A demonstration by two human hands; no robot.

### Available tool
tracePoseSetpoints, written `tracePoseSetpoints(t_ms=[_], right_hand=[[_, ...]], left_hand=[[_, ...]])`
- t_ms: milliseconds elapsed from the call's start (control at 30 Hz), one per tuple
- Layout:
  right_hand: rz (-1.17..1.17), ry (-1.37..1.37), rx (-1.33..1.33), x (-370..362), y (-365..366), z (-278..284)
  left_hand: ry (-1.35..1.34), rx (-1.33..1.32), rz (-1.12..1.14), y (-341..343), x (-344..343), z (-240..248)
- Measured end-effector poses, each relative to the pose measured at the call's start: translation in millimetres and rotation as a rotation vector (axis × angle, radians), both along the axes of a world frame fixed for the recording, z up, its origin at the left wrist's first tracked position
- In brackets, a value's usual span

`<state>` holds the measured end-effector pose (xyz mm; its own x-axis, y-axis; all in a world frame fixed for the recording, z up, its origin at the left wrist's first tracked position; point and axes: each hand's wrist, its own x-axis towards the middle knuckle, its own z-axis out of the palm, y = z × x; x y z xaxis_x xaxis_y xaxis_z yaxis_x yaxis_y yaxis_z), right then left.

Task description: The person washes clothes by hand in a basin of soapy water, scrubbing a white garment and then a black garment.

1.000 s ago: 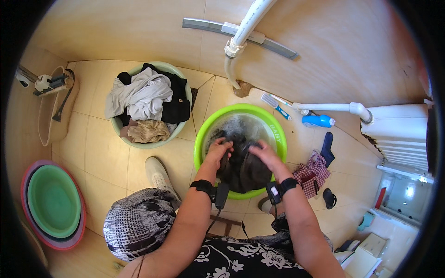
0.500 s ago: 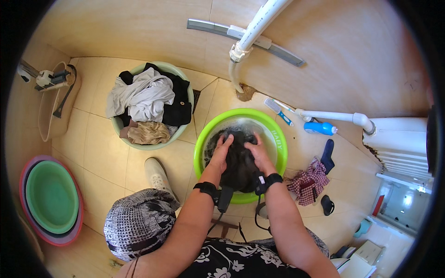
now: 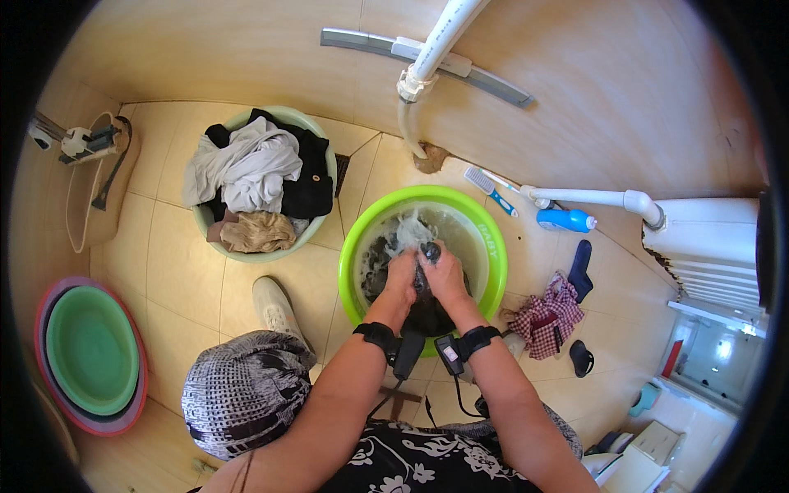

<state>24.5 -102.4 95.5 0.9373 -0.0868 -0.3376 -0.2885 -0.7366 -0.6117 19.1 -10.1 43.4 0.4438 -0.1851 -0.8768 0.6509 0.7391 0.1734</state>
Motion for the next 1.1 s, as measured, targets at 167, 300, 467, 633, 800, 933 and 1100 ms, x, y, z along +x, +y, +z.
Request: tracePoseSetpoints(t_ms=[167,300,467,633,800,933,1100], right_hand=[[-0.43,0.047,-0.06,8.9,-67.7,-66.4],[-0.29,-0.028,-0.327,2.1,-62.3,-79.8],[0.065,0.203,-0.444,13.4,-72.4,-64.6],[-0.525,0.427,0.851,19.9,-34.2,-18.5],[0.307,-0.027,0.543,-0.7,4.6,59.1],[0.275,-0.065,0.392,-12.3,19.4,56.6],[-0.017,0.086,-0.105,5.5,-26.5,-22.3]], left_hand=[[-0.073,0.069,-0.083,8.2,29.0,32.8],[-0.09,0.241,-0.011,21.3,10.8,7.0],[0.002,0.342,-0.312,23.4,5.0,4.7],[-0.171,-0.02,0.165,21.6,2.6,-15.2],[-0.094,-0.247,0.232,20.0,14.5,31.1],[-0.164,-0.25,0.235,5.6,4.3,1.5],[0.052,-0.03,-0.091,-6.1,11.0,45.5]])
